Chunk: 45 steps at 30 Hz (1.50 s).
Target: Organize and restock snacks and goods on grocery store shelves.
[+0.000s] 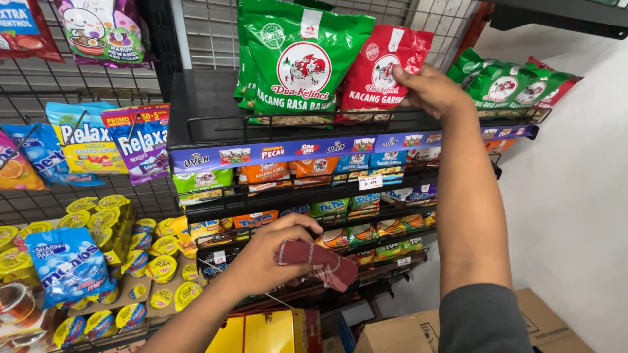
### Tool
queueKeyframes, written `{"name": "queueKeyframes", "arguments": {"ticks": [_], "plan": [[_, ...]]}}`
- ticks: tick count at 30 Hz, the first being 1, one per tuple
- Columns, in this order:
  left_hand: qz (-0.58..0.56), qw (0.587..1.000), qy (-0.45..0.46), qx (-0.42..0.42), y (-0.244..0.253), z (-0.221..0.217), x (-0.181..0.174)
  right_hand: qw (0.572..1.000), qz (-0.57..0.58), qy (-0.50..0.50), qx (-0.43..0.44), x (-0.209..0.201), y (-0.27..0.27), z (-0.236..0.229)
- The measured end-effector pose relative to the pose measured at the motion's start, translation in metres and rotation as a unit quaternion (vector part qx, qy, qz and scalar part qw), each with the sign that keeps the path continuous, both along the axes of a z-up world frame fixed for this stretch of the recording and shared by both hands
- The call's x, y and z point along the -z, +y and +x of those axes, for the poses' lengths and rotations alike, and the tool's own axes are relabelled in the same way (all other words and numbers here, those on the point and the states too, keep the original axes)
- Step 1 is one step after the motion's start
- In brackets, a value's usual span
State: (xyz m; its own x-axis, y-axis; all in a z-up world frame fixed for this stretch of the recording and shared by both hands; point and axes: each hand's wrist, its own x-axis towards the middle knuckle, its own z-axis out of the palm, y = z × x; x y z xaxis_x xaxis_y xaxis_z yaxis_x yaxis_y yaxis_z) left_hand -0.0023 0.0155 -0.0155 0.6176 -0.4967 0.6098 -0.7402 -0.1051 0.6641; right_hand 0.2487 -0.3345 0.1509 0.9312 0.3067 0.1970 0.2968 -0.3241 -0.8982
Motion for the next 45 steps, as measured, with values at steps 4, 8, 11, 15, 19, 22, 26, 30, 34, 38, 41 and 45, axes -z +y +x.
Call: {"name": "queueKeyframes", "arguments": {"ticks": [4, 8, 11, 15, 19, 22, 26, 30, 34, 38, 41, 45], "plan": [[0.004, 1.0, 0.001, 0.002, -0.001, 0.001, 0.0, 0.996, -0.078, -0.003, 0.053, 0.004, 0.0, 0.008], [0.014, 1.0, 0.016, -0.007, -0.003, 0.003, 0.002, 0.998, -0.06, -0.001, -0.019, 0.005, 0.0, 0.009], [0.015, 1.0, 0.027, 0.0, -0.006, 0.006, 0.005, 0.996, -0.067, -0.015, -0.049, 0.008, -0.015, 0.02], [0.016, 0.999, 0.04, 0.001, -0.006, 0.01, 0.009, 0.978, -0.162, -0.089, -0.095, -0.009, -0.039, 0.007], [0.028, 0.998, 0.046, -0.015, 0.0, 0.013, 0.013, 0.973, -0.207, -0.096, 0.036, -0.042, -0.059, -0.058], [0.022, 0.998, 0.047, -0.025, 0.002, 0.017, 0.019, 0.961, -0.12, -0.239, 0.074, -0.046, -0.105, -0.06], [0.027, 0.998, 0.044, -0.031, 0.001, 0.024, 0.024, 0.853, -0.272, -0.392, 0.213, -0.047, -0.138, -0.059], [0.022, 0.998, 0.055, -0.026, 0.0, 0.026, 0.029, 0.782, -0.399, -0.379, 0.293, -0.042, -0.147, -0.05], [0.028, 0.997, 0.064, -0.033, 0.003, 0.03, 0.032, 0.711, -0.481, -0.413, 0.306, -0.019, -0.193, 0.002], [0.027, 0.998, 0.047, -0.033, 0.003, 0.033, 0.035, 0.724, -0.466, -0.438, 0.256, -0.022, -0.193, 0.014], [0.027, 0.997, 0.062, -0.035, 0.003, 0.034, 0.034, 0.768, -0.437, -0.402, 0.24, -0.027, -0.192, 0.023], [0.017, 0.999, 0.034, -0.026, 0.003, 0.036, 0.035, 0.796, -0.433, -0.34, 0.252, -0.037, -0.174, 0.014]]}}
